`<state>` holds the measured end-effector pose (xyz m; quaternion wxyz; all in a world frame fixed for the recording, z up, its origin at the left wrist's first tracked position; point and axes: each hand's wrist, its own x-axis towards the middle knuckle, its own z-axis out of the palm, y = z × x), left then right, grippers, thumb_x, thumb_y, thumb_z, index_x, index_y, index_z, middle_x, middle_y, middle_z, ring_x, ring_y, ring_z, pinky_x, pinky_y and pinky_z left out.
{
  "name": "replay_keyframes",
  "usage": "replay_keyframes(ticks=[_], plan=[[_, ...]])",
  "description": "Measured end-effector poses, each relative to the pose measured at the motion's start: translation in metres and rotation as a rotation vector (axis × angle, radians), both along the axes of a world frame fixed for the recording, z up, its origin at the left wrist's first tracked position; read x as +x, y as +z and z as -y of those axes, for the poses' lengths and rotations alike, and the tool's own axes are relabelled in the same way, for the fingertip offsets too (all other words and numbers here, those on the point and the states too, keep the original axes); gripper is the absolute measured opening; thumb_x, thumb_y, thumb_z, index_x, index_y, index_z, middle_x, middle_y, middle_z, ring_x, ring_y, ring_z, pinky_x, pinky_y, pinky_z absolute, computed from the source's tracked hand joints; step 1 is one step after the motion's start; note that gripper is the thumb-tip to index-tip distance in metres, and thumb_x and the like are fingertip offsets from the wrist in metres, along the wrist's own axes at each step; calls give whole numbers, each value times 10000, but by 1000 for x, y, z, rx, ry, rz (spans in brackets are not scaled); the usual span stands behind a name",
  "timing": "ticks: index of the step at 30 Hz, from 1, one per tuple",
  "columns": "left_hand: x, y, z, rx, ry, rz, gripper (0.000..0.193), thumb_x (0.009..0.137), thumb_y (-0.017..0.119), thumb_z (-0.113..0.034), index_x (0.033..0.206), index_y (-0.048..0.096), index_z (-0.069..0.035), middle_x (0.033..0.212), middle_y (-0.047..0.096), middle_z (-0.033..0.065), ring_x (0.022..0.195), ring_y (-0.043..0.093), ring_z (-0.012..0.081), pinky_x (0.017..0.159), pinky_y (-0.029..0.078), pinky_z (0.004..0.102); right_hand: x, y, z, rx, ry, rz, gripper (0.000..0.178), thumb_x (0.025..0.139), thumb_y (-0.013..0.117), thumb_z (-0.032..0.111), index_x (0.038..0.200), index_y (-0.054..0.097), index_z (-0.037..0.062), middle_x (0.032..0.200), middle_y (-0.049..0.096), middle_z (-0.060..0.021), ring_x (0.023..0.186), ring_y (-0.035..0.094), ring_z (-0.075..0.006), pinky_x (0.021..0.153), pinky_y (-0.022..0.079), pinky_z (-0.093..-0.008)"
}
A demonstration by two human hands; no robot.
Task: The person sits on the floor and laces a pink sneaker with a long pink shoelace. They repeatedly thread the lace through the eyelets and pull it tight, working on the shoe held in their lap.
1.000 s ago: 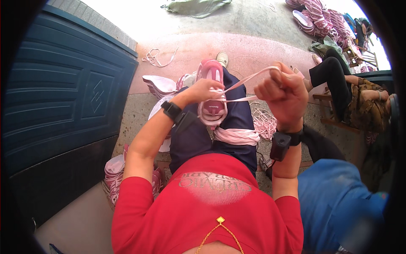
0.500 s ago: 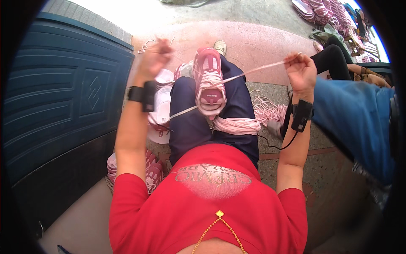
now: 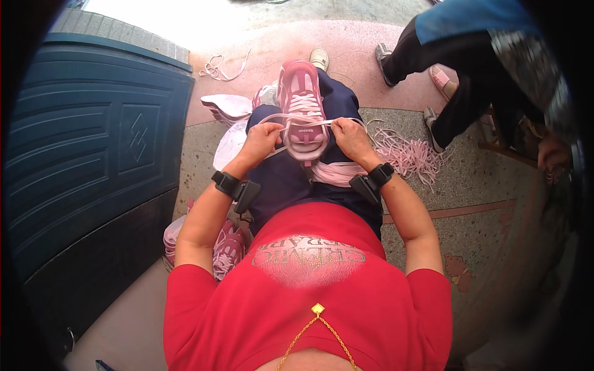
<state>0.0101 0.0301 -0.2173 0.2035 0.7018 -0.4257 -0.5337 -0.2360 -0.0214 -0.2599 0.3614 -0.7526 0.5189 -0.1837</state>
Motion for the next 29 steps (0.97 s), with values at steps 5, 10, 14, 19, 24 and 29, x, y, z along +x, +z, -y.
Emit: replay_keyframes(ticks=[5, 10, 14, 19, 24, 29], plan=[[4, -26, -9, -174, -17, 110, 227, 905, 575, -183, 985, 668, 9, 655, 593, 4, 556, 502, 50, 489, 400, 220, 12, -2, 3, -85, 47, -215, 161, 855, 470, 121, 835, 585, 11, 856, 621, -177, 827, 611, -356, 712, 486, -444], [5, -30, -8, -327, -59, 294, 218, 890, 583, -194, 915, 676, 1, 700, 651, 96, 631, 610, 143, 584, 468, 283, 18, 8, 4, -453, 330, -327, 115, 794, 503, 85, 861, 588, 46, 874, 598, -106, 880, 573, -272, 752, 423, -403], [-2, -29, -3, -456, -273, 589, 169, 857, 576, -175, 878, 689, -51, 844, 663, 120, 842, 606, 312, 731, 489, 391, 15, 12, 7, -572, 367, -365, 137, 797, 545, 121, 908, 617, 88, 860, 597, -53, 859, 555, -219, 765, 380, -362], [-14, -7, 6, -530, -536, 928, 119, 814, 594, -184, 792, 675, -100, 834, 644, 46, 904, 540, 273, 707, 437, 408, 18, 10, 2, -537, 200, -333, 134, 802, 608, 193, 901, 665, 123, 839, 602, -35, 858, 547, -217, 768, 383, -373], [-14, -8, 7, -673, -357, 1022, 159, 747, 667, -285, 756, 676, -127, 781, 636, 4, 886, 518, 229, 710, 351, 408, 25, 12, -3, -546, 129, -337, 166, 805, 631, 259, 858, 679, 109, 804, 600, -36, 847, 540, -220, 752, 382, -380], [-55, -2, 21, -621, -394, 941, 192, 747, 674, -310, 767, 689, -119, 806, 652, 58, 937, 527, 241, 766, 366, 432, 24, 19, -9, -619, 106, -414, 135, 705, 627, 254, 739, 653, 127, 701, 563, -45, 734, 541, -227, 643, 391, -405]])
